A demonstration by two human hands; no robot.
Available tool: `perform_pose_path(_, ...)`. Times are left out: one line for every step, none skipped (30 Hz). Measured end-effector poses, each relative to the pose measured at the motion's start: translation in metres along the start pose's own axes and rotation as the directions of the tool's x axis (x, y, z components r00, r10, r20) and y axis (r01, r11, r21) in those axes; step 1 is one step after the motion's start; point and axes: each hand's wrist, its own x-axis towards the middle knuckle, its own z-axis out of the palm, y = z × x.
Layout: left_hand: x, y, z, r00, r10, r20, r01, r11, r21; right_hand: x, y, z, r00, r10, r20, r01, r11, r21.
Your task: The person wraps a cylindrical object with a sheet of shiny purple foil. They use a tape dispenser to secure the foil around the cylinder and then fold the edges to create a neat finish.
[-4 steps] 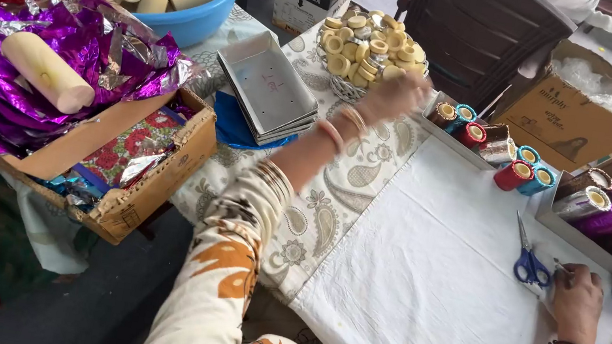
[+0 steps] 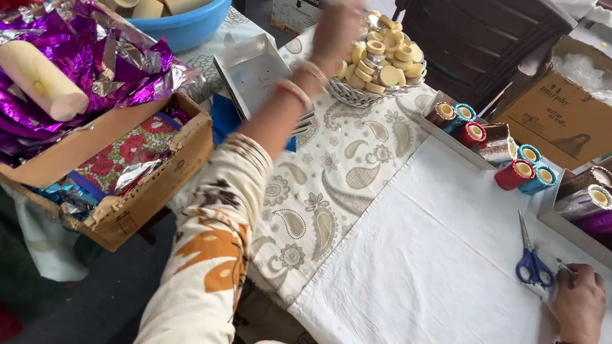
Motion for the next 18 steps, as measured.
perform_pose_path(0.016,-0.023,-0.023,0.974,0.098,-0.205,-0.073,0.990,0.124,0.000,-0.001,-0.001,1.000,0.007,0.001,-0.007,1.000,-0.007)
perform_pose_path(0.032,-0.047,-0.045,0.897,0.215,-0.385,-0.119,0.959,0.258,0.001,-0.002,-0.001,1.000,0.013,0.003,-0.013,1.000,-0.013)
perform_pose_path(0.033,-0.051,-0.069,0.899,0.217,-0.380,-0.124,0.959,0.255,0.001,0.000,0.002,1.000,0.021,0.003,-0.021,1.000,-0.014)
perform_pose_path(0.034,-0.056,-0.093,0.894,0.108,-0.434,0.020,0.960,0.281,0.001,0.002,0.004,1.000,0.024,0.002,-0.024,0.999,-0.031)
perform_pose_path(0.037,-0.060,-0.116,0.873,0.003,-0.488,0.161,0.942,0.295,0.001,0.004,0.006,1.000,0.030,-0.003,-0.030,0.998,-0.048)
perform_pose_path(0.042,-0.095,-0.126,0.876,0.007,-0.482,0.154,0.944,0.292,0.001,0.000,0.004,0.999,0.039,-0.006,-0.040,0.998,-0.049)
perform_pose_path(0.049,-0.129,-0.134,0.877,0.027,-0.479,0.236,0.844,0.481,-0.001,-0.004,0.002,0.999,0.048,-0.008,-0.049,0.997,-0.057)
perform_pose_path(0.057,-0.164,-0.141,0.879,0.049,-0.473,0.308,0.700,0.644,-0.003,-0.008,0.000,0.998,0.057,-0.010,-0.057,0.996,-0.065)
perform_pose_path(0.057,-0.189,-0.147,0.884,0.051,-0.464,0.295,0.709,0.640,-0.001,-0.011,0.000,0.997,0.072,-0.015,-0.073,0.995,-0.071)
perform_pose_path(0.058,-0.215,-0.152,0.857,-0.067,-0.510,0.389,0.734,0.557,0.000,-0.015,0.001,0.997,0.075,-0.011,-0.076,0.995,-0.065)
perform_pose_path(0.060,-0.239,-0.151,0.822,-0.187,-0.537,0.475,0.747,0.466,-0.001,-0.016,-0.002,0.996,0.086,-0.009,-0.086,0.994,-0.064)
perform_pose_path(0.060,-0.264,-0.160,0.833,-0.188,-0.521,0.459,0.759,0.461,0.001,-0.019,0.002,0.994,0.108,-0.017,-0.109,0.991,-0.074)
perform_pose_path(0.062,-0.288,-0.160,0.867,-0.312,-0.388,0.491,0.661,0.567,0.000,-0.019,0.000,0.995,0.097,-0.016,-0.098,0.994,-0.055)
perform_pose_path(0.065,-0.312,-0.158,0.863,-0.436,-0.255,0.481,0.556,0.677,0.000,-0.018,-0.002,0.996,0.086,-0.016,-0.087,0.996,-0.036)
perform_pose_path(0.072,-0.321,-0.162,0.876,-0.428,-0.223,0.456,0.584,0.671,-0.001,-0.023,-0.005,0.992,0.119,-0.031,-0.121,0.991,-0.052)
perform_pose_path(0.079,-0.330,-0.166,0.885,-0.456,-0.099,0.347,0.501,0.793,-0.001,-0.029,-0.009,0.992,0.120,-0.030,-0.121,0.992,-0.030)
perform_pose_path(0.084,-0.342,-0.174,0.871,-0.491,0.015,0.214,0.406,0.888,0.000,-0.035,-0.011,0.993,0.116,-0.023,-0.116,0.993,-0.005)
perform_pose_path(0.085,-0.304,-0.173,0.876,-0.479,0.046,0.189,0.430,0.883,-0.003,-0.039,-0.014,0.989,0.145,-0.034,-0.146,0.989,-0.018)
